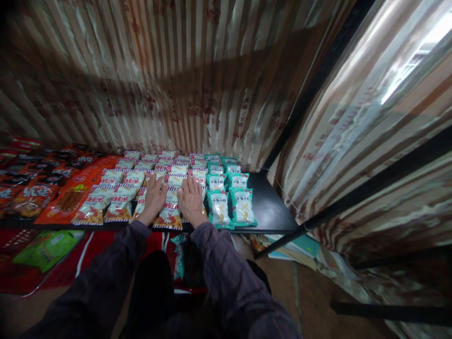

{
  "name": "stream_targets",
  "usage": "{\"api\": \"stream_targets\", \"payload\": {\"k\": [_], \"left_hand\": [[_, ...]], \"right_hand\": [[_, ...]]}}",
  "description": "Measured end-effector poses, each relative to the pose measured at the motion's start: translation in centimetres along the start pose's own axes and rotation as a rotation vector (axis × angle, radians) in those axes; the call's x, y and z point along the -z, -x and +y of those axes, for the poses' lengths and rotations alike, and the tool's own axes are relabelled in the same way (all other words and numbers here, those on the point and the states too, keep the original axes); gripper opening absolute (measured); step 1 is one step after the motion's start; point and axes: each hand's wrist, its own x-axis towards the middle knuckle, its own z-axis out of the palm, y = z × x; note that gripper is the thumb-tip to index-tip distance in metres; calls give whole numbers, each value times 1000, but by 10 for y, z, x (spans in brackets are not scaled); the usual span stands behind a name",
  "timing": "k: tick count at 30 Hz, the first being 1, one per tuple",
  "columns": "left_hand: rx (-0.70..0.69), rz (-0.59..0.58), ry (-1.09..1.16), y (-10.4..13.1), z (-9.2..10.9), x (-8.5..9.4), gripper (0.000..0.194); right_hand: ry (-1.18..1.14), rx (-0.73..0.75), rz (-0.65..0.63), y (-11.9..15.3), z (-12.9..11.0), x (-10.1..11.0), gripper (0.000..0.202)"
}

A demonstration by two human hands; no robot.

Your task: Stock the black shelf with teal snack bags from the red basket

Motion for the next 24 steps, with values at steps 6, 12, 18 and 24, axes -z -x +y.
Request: {"api": "stream_targets", "payload": {"k": [6,12,18,24], "left_hand": [[-121,-28,14,78,30,19,37],[-194,-103,78,145,45,6,42],[-148,-205,177,182,58,-10,43],[171,-748,86,227,50,-41,42]], "right_hand": [[-52,13,48,38,-7,22,45],[-93,83,10,82,-10,31,43],[-193,94,23,125,5,41,42],[-219,-31,-245,212,41,30,41]]}}
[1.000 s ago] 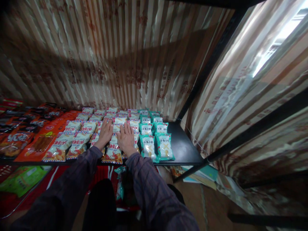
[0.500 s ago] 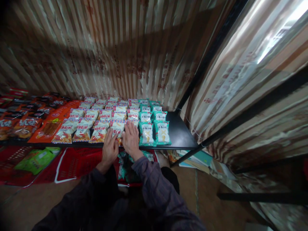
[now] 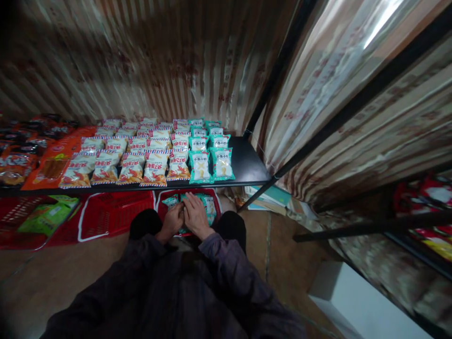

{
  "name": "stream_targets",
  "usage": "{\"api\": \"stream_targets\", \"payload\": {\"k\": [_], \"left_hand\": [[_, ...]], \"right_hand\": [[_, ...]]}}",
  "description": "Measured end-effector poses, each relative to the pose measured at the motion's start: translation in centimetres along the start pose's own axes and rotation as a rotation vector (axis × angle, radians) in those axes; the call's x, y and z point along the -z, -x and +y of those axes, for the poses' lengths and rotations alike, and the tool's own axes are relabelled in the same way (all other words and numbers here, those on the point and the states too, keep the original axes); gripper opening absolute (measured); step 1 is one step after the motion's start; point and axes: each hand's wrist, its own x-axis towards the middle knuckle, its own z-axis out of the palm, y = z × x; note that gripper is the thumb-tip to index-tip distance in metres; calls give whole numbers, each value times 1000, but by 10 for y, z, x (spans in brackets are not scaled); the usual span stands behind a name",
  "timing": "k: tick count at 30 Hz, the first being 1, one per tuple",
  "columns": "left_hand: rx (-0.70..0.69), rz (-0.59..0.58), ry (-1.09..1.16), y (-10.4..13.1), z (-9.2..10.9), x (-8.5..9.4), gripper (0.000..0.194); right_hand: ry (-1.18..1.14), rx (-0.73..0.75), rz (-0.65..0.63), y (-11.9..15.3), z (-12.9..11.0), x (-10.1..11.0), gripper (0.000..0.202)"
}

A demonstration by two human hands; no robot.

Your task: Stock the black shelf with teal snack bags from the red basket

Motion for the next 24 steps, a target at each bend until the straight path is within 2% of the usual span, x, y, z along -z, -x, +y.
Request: {"api": "stream_targets", "payload": {"k": [3,7,10,13,18,21,24], "left_hand": [[140,-149,-23,2,-21,-29,32],[302,-297,-37,5,-51,-60,16],[371,-368,-24,2,-64,-76,15],[416,-389,16,-4,-68,-86,11],[467,-370,130,-18,-70,-94,19],[485,-331,212,-33,-66,-96,22],[506,-285,314,-52,-55,-103,24]], "right_hand": [[0,-362,-255,38,29,-24,40],[-10,-504,-370,71,58,-53,33],[-47,-545,-420,81,68,-68,28],[-64,-566,-382,78,72,-76,36],[0,-652,-199,57,95,-79,50],[35,-755,-84,47,116,-81,51],[43,-810,-72,40,134,-85,54]]}}
